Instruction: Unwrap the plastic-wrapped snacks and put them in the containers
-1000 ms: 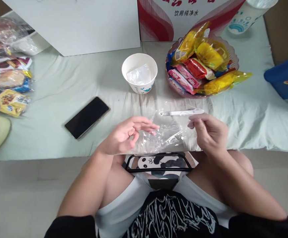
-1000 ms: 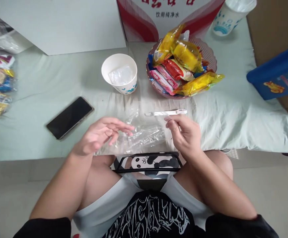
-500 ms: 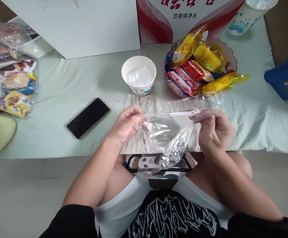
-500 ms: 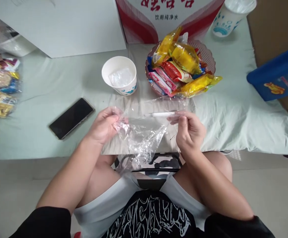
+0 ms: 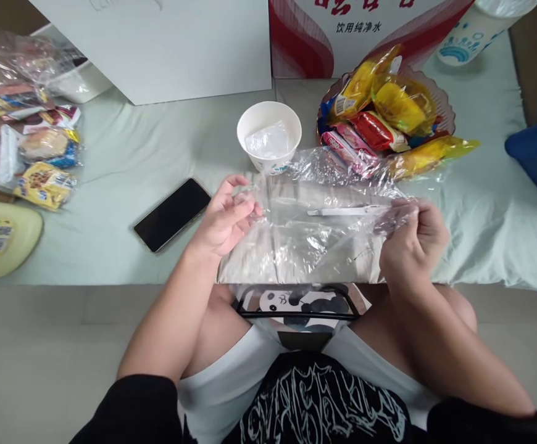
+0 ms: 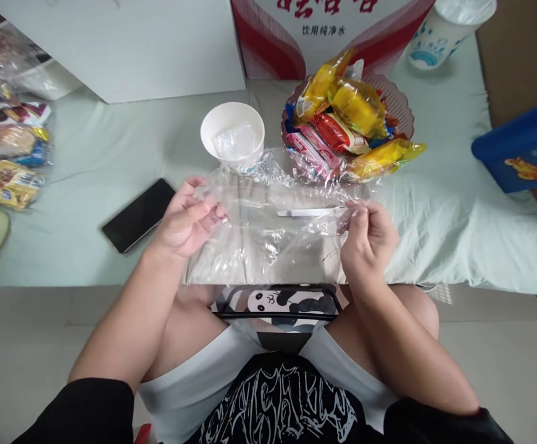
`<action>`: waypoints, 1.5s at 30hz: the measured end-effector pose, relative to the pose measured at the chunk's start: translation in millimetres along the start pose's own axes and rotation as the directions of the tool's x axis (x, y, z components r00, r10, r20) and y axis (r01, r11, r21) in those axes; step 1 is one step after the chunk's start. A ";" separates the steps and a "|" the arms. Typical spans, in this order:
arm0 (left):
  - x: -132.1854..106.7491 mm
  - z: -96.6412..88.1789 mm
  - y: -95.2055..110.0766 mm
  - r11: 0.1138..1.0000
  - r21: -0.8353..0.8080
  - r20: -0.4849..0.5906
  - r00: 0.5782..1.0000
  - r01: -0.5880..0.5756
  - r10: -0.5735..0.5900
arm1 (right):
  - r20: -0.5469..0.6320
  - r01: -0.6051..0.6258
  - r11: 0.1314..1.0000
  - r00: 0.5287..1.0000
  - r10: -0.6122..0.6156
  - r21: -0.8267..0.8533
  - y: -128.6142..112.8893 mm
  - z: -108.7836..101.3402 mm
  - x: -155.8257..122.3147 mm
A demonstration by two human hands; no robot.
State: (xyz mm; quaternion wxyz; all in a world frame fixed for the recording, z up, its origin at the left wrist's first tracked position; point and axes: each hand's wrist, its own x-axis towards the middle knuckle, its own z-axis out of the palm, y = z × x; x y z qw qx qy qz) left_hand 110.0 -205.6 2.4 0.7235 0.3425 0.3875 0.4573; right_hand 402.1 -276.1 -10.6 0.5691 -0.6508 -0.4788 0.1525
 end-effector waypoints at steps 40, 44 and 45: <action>6.6 12.8 -8.3 0.951 0.270 -0.544 0.839 0.151 0.022 | 0.623 0.677 0.714 0.640 -0.450 -0.180 5.7 -1.3 0.9; 8.4 9.9 -6.5 0.951 0.264 -0.588 0.809 0.165 0.023 | 0.606 0.674 0.739 0.582 -0.542 0.014 -8.7 -19.6 9.1; 8.5 9.3 -6.3 0.950 0.263 -0.588 0.809 0.168 0.020 | 0.594 0.665 0.743 0.569 -0.569 0.075 -13.1 -24.4 11.4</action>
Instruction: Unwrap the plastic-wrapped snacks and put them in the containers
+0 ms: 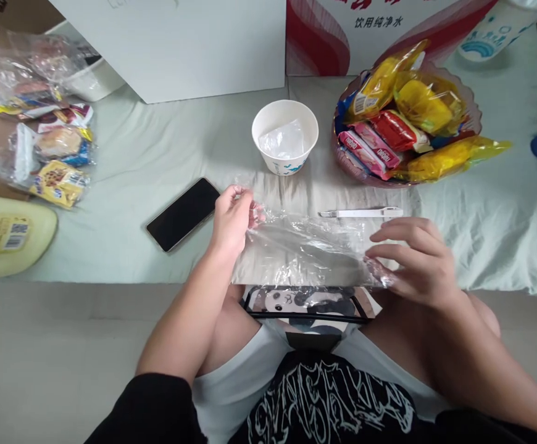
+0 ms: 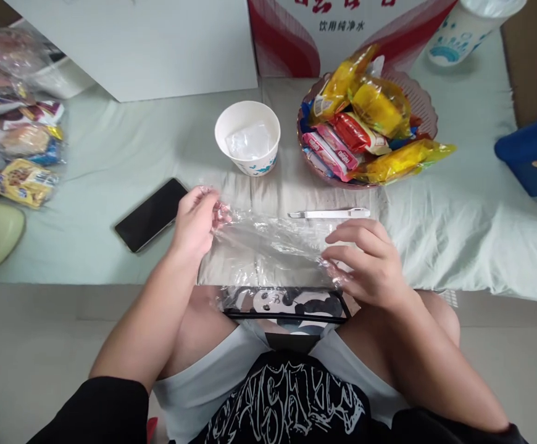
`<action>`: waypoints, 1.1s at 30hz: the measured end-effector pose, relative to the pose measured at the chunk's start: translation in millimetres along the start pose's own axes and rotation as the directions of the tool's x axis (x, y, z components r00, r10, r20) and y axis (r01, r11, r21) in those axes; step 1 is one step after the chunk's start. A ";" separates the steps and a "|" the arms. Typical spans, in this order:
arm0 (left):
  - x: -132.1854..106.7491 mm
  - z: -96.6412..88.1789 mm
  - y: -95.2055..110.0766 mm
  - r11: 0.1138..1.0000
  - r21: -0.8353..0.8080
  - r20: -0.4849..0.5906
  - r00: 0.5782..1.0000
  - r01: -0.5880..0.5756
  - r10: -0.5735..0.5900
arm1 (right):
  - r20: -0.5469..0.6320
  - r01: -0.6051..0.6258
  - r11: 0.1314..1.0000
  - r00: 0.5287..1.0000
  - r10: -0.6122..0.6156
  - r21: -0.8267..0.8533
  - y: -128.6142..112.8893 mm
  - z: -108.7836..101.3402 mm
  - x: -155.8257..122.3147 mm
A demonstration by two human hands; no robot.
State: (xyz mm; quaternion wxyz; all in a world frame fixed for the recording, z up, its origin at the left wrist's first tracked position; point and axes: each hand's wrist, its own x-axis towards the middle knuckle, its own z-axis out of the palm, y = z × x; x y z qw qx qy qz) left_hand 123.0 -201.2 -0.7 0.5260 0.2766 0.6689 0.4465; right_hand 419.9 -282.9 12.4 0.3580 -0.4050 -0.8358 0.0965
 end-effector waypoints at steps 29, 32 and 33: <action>-5.5 -26.7 8.5 0.973 -0.229 0.593 0.795 0.008 0.133 | 0.245 -0.076 0.996 0.966 0.086 -0.050 18.6 35.4 -11.7; -6.5 -29.6 9.3 0.969 -0.244 0.524 0.835 -0.038 0.165 | 0.149 -0.147 0.984 0.980 0.132 0.099 11.3 31.8 -7.0; -6.7 -30.1 9.6 0.966 -0.249 0.506 0.843 -0.064 0.186 | 0.093 -0.202 0.964 0.978 0.188 0.174 7.3 29.6 -5.4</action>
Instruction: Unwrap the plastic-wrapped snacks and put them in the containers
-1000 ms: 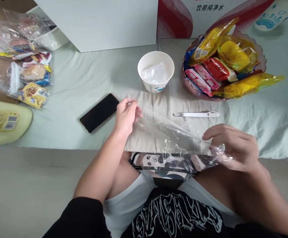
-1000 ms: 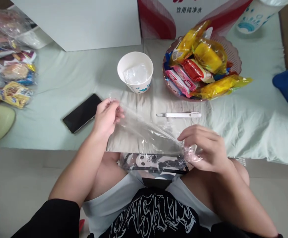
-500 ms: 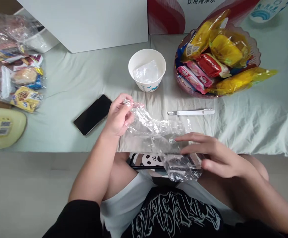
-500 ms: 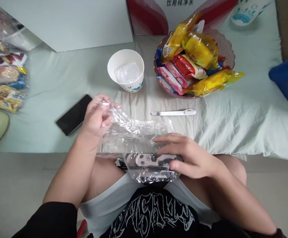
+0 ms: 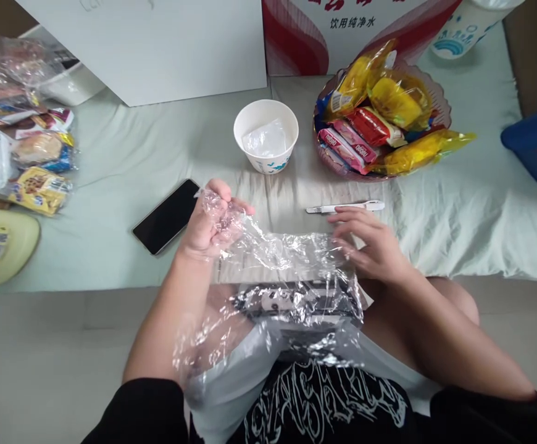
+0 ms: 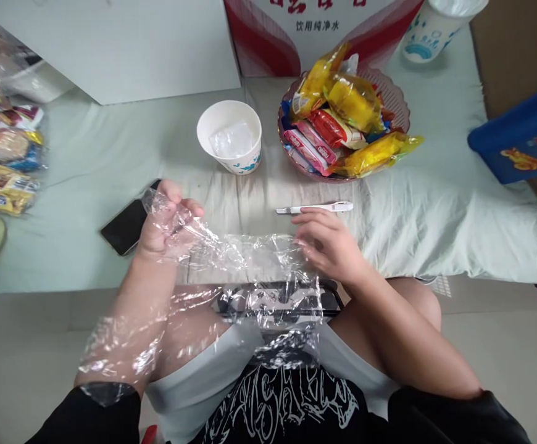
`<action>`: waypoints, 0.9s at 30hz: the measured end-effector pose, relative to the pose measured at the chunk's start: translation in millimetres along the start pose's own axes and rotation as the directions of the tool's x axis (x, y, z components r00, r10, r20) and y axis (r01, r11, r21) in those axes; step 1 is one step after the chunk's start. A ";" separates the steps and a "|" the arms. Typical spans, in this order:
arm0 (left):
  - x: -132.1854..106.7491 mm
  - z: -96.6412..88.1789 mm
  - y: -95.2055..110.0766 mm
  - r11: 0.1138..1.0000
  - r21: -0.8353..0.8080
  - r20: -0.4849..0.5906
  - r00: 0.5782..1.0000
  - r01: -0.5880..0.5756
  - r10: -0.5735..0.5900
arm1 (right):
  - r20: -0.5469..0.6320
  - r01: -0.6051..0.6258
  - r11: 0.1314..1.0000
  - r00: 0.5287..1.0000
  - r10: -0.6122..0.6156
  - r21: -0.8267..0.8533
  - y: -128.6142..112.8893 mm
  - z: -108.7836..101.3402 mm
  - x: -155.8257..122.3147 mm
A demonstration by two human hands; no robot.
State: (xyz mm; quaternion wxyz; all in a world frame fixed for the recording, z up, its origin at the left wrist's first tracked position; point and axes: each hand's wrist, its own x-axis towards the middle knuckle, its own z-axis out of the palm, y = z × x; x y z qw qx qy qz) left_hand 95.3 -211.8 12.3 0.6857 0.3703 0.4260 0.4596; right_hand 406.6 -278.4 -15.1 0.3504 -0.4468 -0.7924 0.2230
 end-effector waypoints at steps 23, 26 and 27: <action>-1.3 13.4 -9.9 0.913 0.294 -0.003 0.956 0.282 -0.294 | -0.523 -0.340 0.940 0.806 0.277 -0.027 -16.3 -2.3 3.9; 4.1 10.7 -16.1 0.932 0.352 -0.082 0.995 0.086 -0.061 | -0.519 -0.281 0.938 0.781 0.347 0.203 -14.1 -6.9 6.4; 5.5 8.8 -16.8 0.936 0.349 -0.104 0.994 0.052 -0.016 | -0.460 -0.283 0.917 0.799 0.388 0.283 -12.6 -8.1 7.0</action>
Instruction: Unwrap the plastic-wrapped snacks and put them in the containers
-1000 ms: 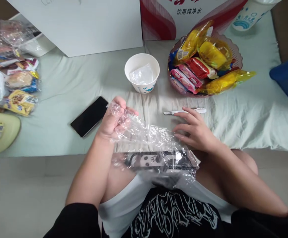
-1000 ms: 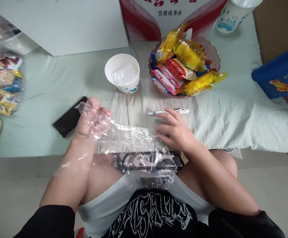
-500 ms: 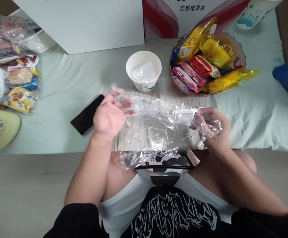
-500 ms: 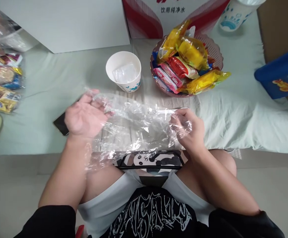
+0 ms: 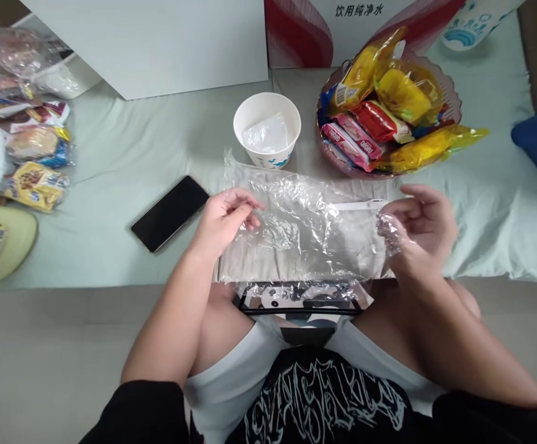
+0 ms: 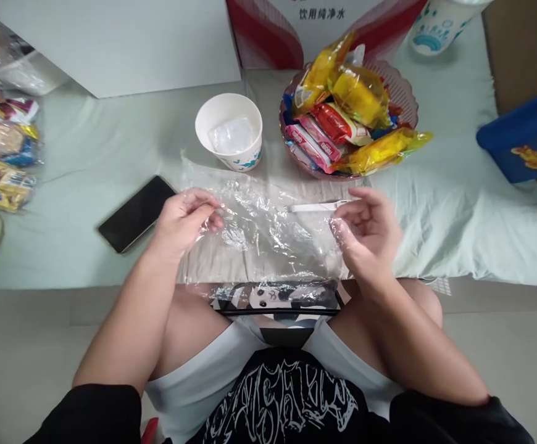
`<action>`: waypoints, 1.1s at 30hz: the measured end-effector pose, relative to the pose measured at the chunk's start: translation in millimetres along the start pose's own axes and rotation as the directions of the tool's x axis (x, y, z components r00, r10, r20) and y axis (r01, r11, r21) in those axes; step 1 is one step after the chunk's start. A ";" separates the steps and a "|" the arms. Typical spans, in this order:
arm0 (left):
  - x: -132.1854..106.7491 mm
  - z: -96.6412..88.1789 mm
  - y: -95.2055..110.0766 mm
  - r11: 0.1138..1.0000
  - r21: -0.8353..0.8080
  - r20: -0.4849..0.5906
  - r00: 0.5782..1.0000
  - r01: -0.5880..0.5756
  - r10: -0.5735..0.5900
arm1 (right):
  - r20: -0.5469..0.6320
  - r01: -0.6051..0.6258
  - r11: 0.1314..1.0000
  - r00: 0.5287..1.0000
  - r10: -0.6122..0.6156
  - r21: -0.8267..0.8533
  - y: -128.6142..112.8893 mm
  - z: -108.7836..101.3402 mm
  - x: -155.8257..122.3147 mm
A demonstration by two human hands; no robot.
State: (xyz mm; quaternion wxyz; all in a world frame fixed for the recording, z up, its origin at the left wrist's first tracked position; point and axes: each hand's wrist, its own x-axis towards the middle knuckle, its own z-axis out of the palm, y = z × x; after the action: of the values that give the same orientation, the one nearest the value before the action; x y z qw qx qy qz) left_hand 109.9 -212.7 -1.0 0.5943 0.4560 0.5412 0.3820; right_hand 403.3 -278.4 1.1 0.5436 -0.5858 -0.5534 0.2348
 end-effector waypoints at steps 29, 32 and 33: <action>18.9 -15.4 -4.8 0.978 -0.203 0.185 0.979 -0.044 0.083 | 0.053 -0.342 0.875 0.937 0.346 0.343 5.6 -9.1 16.9; 18.2 -17.1 0.0 0.968 -0.247 0.231 0.973 0.053 0.006 | 0.064 -0.330 0.864 0.941 0.331 0.381 4.6 -12.1 15.5; 17.2 -17.5 1.6 0.965 -0.254 0.222 0.975 0.069 -0.011 | 0.063 -0.328 0.861 0.942 0.330 0.389 4.1 -13.9 14.8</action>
State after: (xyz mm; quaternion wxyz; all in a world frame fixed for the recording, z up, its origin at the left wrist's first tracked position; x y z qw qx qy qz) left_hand 94.8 -193.7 -4.5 0.7125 0.4023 0.4268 0.3851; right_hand 421.2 -269.4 6.4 0.6037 -0.5507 -0.3851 0.4290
